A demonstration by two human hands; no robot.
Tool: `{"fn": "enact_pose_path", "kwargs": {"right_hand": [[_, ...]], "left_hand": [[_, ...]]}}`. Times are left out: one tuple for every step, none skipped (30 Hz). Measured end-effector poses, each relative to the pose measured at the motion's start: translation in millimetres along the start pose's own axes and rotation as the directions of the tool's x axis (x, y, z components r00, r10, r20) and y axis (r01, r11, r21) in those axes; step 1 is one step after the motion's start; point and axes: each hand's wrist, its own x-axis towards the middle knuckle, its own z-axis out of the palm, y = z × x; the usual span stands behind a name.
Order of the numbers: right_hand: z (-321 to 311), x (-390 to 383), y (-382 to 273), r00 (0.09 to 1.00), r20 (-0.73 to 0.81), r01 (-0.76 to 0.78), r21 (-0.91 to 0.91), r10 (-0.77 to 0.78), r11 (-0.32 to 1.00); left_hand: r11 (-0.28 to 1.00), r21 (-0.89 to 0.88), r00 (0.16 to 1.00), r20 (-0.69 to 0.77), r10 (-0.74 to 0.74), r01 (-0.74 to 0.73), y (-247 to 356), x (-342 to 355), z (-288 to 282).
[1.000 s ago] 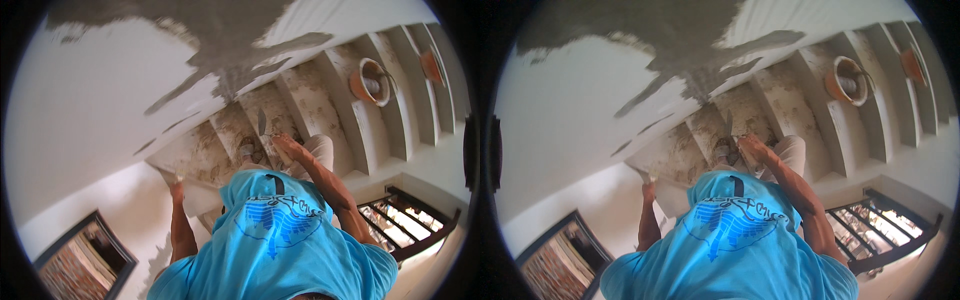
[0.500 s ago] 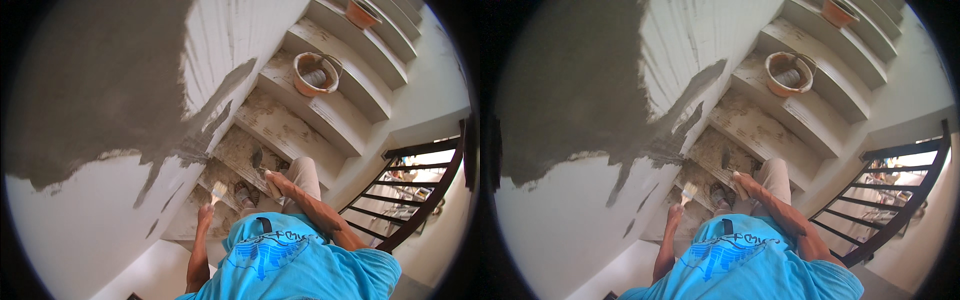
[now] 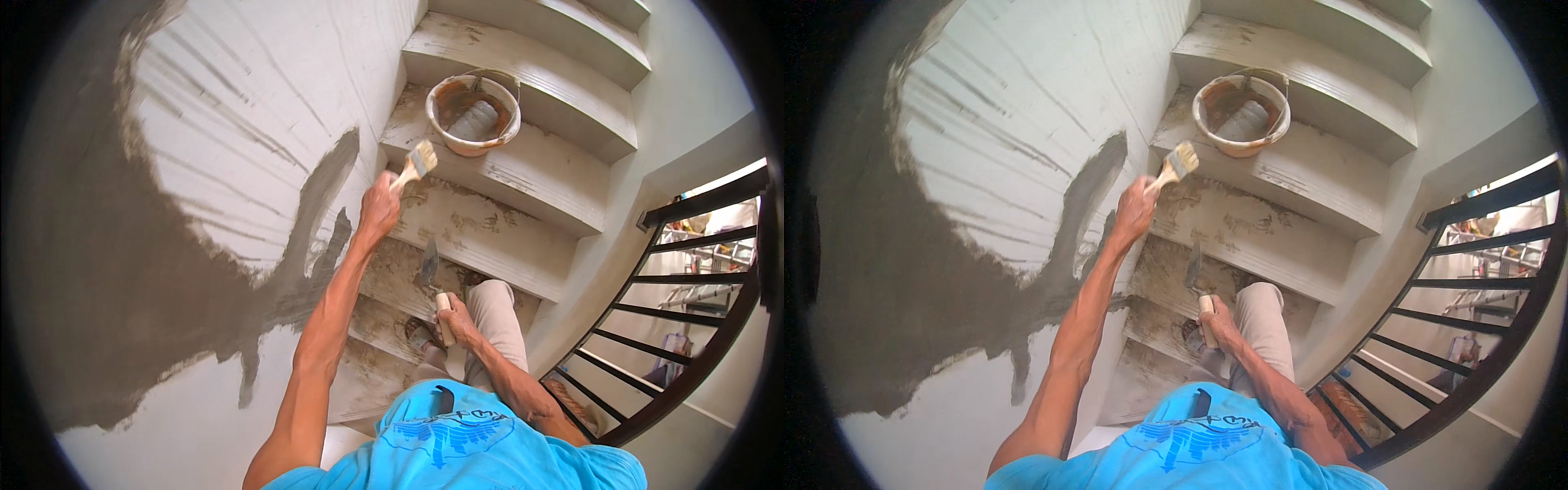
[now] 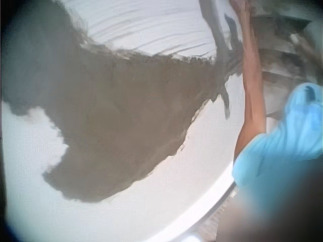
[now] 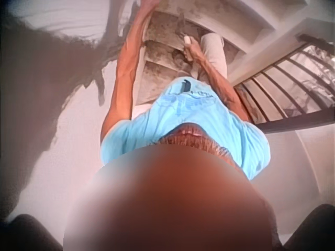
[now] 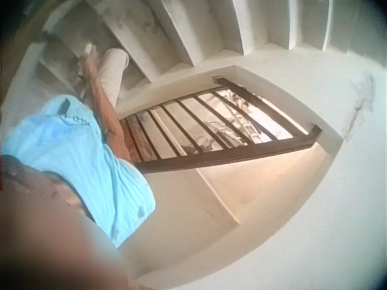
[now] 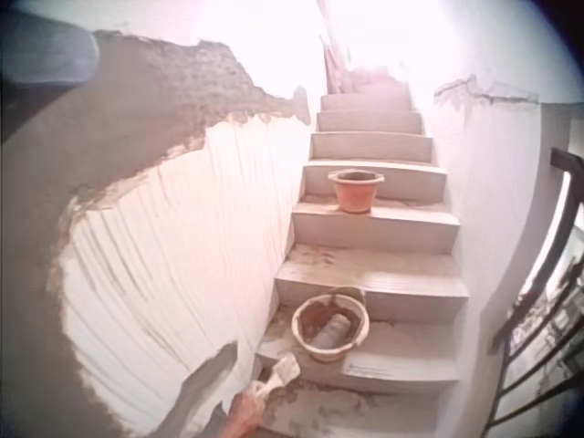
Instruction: The person applies plaster to a curved wall using a trowel and brush. They scoop plaster from a bucket, spread it on the wall, and smooth the surface while standing on a spiral staircase.
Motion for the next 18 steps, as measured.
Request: {"fn": "enact_pose_path", "kwargs": {"right_hand": [[-1.8,2.0,-4.5,1.0,-0.001,0.024,0.001,-0.024,1.0],[-5.0,4.2,-9.0,0.999,-0.006,0.048,0.004,-0.048,0.999],[-8.0,5.8,-13.4,0.999,0.003,0.052,0.03,-0.052,0.998],[-11.5,7.2,-17.6,0.998,0.012,0.054,0.054,-0.055,0.997],[-15.4,9.7,-20.2,0.998,0.022,0.057,0.077,-0.058,0.995],[-23.0,15.0,-18.1,0.998,0.064,0.018,0.11,-0.025,0.994],[-26.5,17.2,-17.6,0.997,0.071,0.02,0.132,-0.029,0.991],[-29.6,19.4,-17.3,0.996,0.079,0.021,0.154,-0.034,0.988],[-33.4,22.1,-19.5,0.996,0.085,0.021,0.175,-0.036,0.984],[-31.7,17.2,-30.8,0.996,0.09,-0.006,0.225,-0.014,0.974],[-33.7,16.2,-37.0,0.996,0.084,-0.014,0.237,-0.006,0.971],[-36.3,15.6,-41.6,0.997,0.079,-0.019,0.249,-0.001,0.968],[-39.0,17.3,-43.1,0.997,0.073,-0.024,0.26,0.005,0.965],[-41.8,20.2,-40.4,0.998,0.063,-0.001,0.274,-0.017,0.962],[-44.5,22.6,-38.0,0.998,0.058,-0.003,0.297,-0.015,0.955],[-46.3,23.8,-36.8,0.998,0.054,-0.007,0.316,-0.011,0.949],[-48.5,27.2,-37.1,0.999,0.052,-0.011,0.334,-0.007,0.943],[-49.5,25.3,-43.1,0.998,0.06,-0.017,0.342,-0.004,0.939]], "left_hand": [[0.999,0.037,0.999,-0.019,0.034,-0.034,3.2,25.5,9.4],[0.995,0.071,0.997,-0.033,0.071,-0.068,5.8,50.8,21.0],[0.99,0.112,0.995,-0.026,0.093,-0.089,8.1,74.9,32.4],[0.982,0.152,0.993,-0.019,0.114,-0.11,10.4,98.1,44.1],[0.973,0.192,0.991,-0.013,0.135,-0.13,12.5,119.1,54.9],[0.966,0.226,0.991,-0.011,0.132,-0.126,13.0,138.5,67.2],[0.958,0.26,0.992,-0.01,0.127,-0.12,12.8,155.3,79.0],[0.949,0.295,0.993,-0.009,0.122,-0.114,12.4,171.0,90.3],[0.925,0.362,0.994,0.035,0.108,-0.113,13.2,185.8,102.4],[0.896,0.428,0.993,0.077,0.092,-0.116,13.8,199.8,112.2],[0.862,0.492,0.991,0.116,0.073,-0.121,14.3,211.9,122.1],[0.823,0.554,0.991,0.111,0.072,-0.121,10.4,222.4,136.4],[0.808,0.569,0.987,0.137,0.089,-0.152,4.2,231.9,145.7],[0.791,0.584,0.981,0.163,0.105,-0.182,-2.4,240.6,154.0],[0.776,0.594,0.974,0.191,0.121,-0.212,-10.8,249.5,165.5],[0.768,0.601,0.973,0.183,0.139,-0.223,-19.3,256.8,174.6],[0.758,0.599,0.963,0.226,0.146,-0.256,-28.9,263.2,181.0],[0.75,0.592,0.948,0.278,0.154,-0.295,-30.4,266.8,186.9]]}}
